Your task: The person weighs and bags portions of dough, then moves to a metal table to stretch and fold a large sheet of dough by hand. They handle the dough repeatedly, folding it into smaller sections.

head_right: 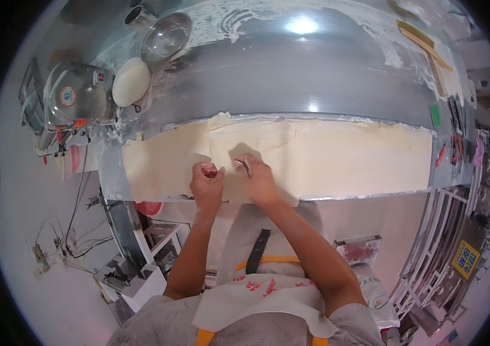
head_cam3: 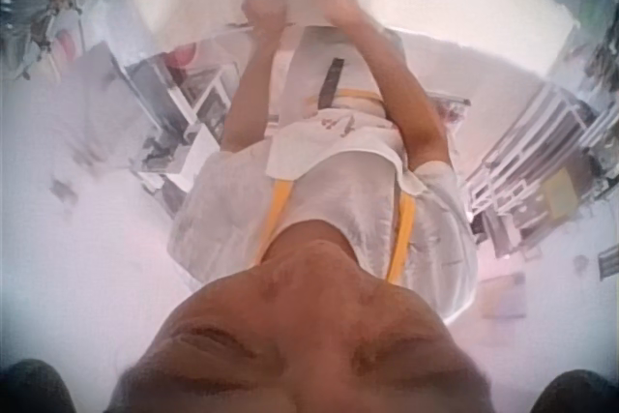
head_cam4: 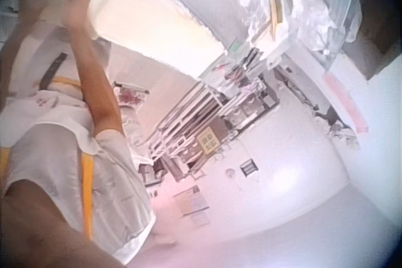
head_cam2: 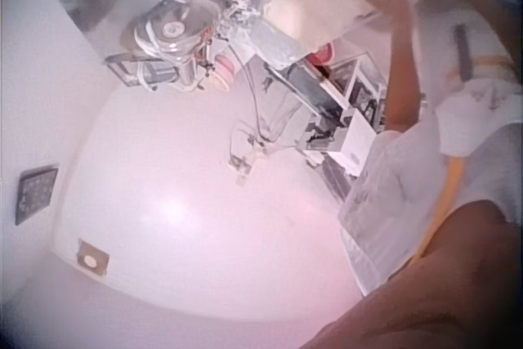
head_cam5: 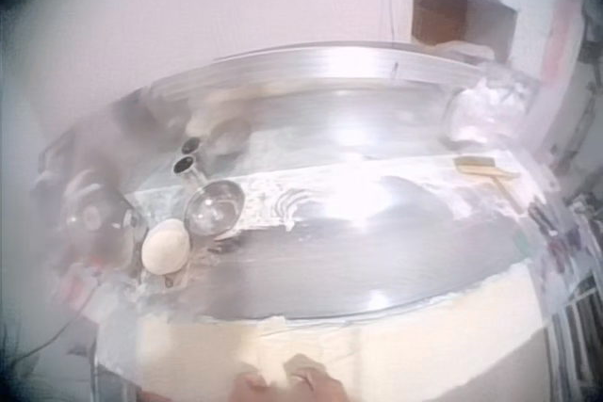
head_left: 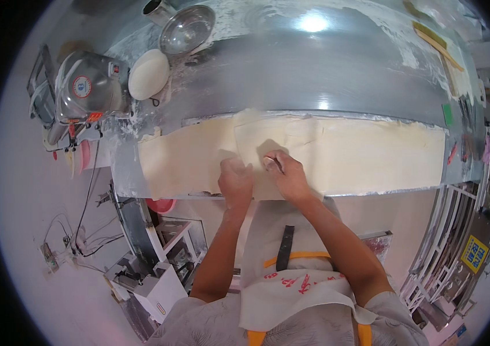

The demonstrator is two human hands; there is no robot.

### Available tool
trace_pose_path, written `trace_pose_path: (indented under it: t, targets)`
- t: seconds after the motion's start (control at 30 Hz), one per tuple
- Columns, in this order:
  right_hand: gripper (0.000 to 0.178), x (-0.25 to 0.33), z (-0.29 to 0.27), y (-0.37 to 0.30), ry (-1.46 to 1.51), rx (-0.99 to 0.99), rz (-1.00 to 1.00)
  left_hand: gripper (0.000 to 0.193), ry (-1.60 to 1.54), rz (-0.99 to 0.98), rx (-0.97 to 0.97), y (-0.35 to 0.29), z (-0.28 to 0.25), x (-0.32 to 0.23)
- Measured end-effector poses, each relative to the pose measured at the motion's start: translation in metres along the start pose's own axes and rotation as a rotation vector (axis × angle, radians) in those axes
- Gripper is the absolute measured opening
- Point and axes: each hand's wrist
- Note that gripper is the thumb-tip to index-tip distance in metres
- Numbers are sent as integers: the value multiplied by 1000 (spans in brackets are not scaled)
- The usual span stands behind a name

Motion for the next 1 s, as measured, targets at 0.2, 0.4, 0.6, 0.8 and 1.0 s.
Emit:
trace_pose_path:
  t: [0.2, 0.4, 0.6, 0.8, 1.0]
  targets:
    - [32, 16, -47, -17, 541, 43, 360, 27, -466, -73, 335, -29, -2, -86]
    - [28, 6, -145, -64, 781, -147, 343, 29, -471, 86, 531, -95, 60, -182]
    - [20, -104, -199, -60, 644, -311, 319, 23, -394, 258, 703, -107, 74, -175]
    - [27, -77, -211, -63, 248, -532, 177, 12, -134, 396, 624, -34, 81, -148]
    - [29, -89, -205, -66, -163, -589, 178, 10, -334, 113, 844, -40, 116, -157]
Point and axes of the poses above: each hand's wrist, its own y-axis towards the middle knuckle, its own z-axis out of the palm, x = y × z, and after that the axes turned 4 degrees about x, right-handed
